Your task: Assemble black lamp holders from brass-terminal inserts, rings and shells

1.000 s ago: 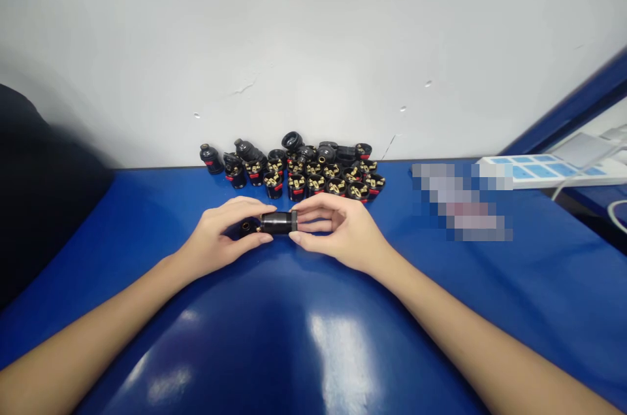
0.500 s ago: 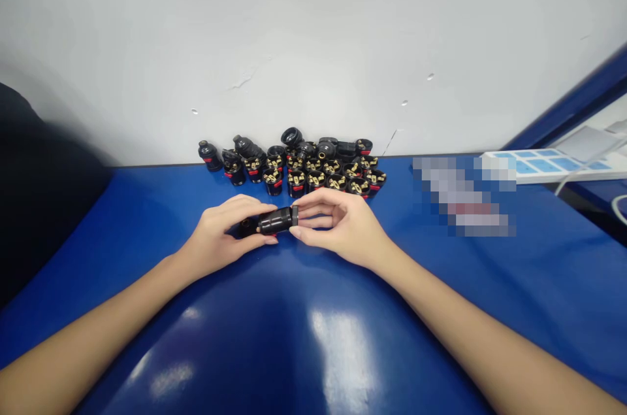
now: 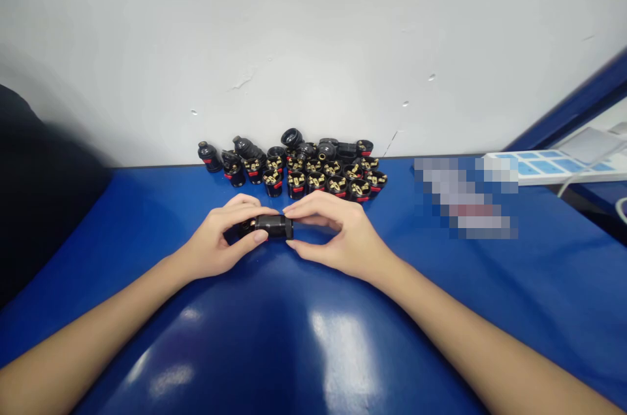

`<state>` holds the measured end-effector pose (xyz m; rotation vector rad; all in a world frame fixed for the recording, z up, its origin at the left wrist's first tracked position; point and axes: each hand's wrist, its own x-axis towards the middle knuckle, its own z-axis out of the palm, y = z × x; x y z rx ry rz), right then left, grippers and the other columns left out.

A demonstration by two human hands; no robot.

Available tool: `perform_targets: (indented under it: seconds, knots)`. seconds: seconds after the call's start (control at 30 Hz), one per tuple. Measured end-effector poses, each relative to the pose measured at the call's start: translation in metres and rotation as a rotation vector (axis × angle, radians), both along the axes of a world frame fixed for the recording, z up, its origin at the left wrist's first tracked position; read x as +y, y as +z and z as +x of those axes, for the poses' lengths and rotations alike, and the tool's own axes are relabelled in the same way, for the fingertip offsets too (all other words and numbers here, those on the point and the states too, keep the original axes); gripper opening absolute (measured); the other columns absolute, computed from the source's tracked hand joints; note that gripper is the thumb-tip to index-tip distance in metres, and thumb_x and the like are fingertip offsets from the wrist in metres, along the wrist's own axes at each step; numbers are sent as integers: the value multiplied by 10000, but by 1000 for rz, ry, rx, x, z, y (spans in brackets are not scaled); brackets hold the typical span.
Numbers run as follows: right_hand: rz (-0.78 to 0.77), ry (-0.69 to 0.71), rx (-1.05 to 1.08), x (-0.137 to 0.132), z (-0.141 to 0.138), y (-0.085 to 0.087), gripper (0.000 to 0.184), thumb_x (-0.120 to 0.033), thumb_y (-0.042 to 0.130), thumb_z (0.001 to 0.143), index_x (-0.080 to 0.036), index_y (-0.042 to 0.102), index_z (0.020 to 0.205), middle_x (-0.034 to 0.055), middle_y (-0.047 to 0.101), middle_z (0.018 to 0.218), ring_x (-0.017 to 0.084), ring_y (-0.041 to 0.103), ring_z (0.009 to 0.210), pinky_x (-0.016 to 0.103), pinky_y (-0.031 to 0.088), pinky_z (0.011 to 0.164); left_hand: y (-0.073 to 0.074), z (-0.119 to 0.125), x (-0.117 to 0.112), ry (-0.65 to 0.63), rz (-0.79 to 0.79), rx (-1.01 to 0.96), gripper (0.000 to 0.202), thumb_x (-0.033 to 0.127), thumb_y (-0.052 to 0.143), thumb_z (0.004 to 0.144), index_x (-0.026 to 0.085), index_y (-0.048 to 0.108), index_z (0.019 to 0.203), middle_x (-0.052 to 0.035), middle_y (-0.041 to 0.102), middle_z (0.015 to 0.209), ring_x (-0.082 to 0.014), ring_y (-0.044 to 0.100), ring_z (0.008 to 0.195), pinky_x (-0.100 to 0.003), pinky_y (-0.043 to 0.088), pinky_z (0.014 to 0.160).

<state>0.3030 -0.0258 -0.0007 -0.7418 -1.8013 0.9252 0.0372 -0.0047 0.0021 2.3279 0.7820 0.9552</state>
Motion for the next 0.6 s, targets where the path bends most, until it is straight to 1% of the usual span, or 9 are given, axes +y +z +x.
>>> perform_targets:
  seconds: [0.1,0.23,0.33,0.4,0.47,0.53,0.6]
  knots:
    - [-37,-11,15,-1,0,1,359,-153,905,825,-259,822,1158,75,788,1169,264,813,1097,430,718,994,-1,1,0,1,-6,-12,305,316,699,1036,191,749,1310,-80,808,1106,-238,641,1089,-409,547,990]
    - [-176,-23,52,-2,-1,2,325,-236,940,799,-256,834,1105,72,803,1148,294,805,1122,483,705,1024,-3,1,2,-25,54,-39,367,294,751,1000,211,739,1357,-76,801,1072,-240,660,1067,-431,550,996]
    - [-276,-27,82,0,-2,3,363,-289,966,768,-225,830,1099,73,826,1076,293,828,1050,495,709,1003,-3,2,2,-17,100,-65,396,278,798,966,234,747,1356,-74,790,1056,-233,687,1041,-425,566,968]
    - [-337,-27,87,3,-1,3,393,-315,975,758,-211,824,1106,80,843,1039,287,843,992,464,728,943,-3,3,2,-10,137,-88,407,281,836,940,244,757,1337,-66,791,1035,-225,701,1013,-407,577,938]
    - [-370,-35,87,5,0,3,390,-335,978,756,-206,823,1091,88,854,1014,274,849,943,408,739,869,-3,4,1,8,180,-105,424,297,876,908,241,761,1312,-62,803,1025,-221,713,991,-398,584,927]
    - [-386,-45,77,7,1,4,365,-350,975,765,-206,828,1067,87,857,978,248,845,887,354,735,806,-4,5,1,43,217,-92,431,305,898,889,232,757,1290,-65,817,1045,-215,728,952,-397,589,920]
    - [-401,-53,67,7,2,4,356,-371,975,767,-205,833,1048,84,853,941,231,835,835,329,727,759,-5,5,0,72,237,-58,406,294,891,896,229,749,1271,-66,828,1084,-199,743,899,-387,593,897]
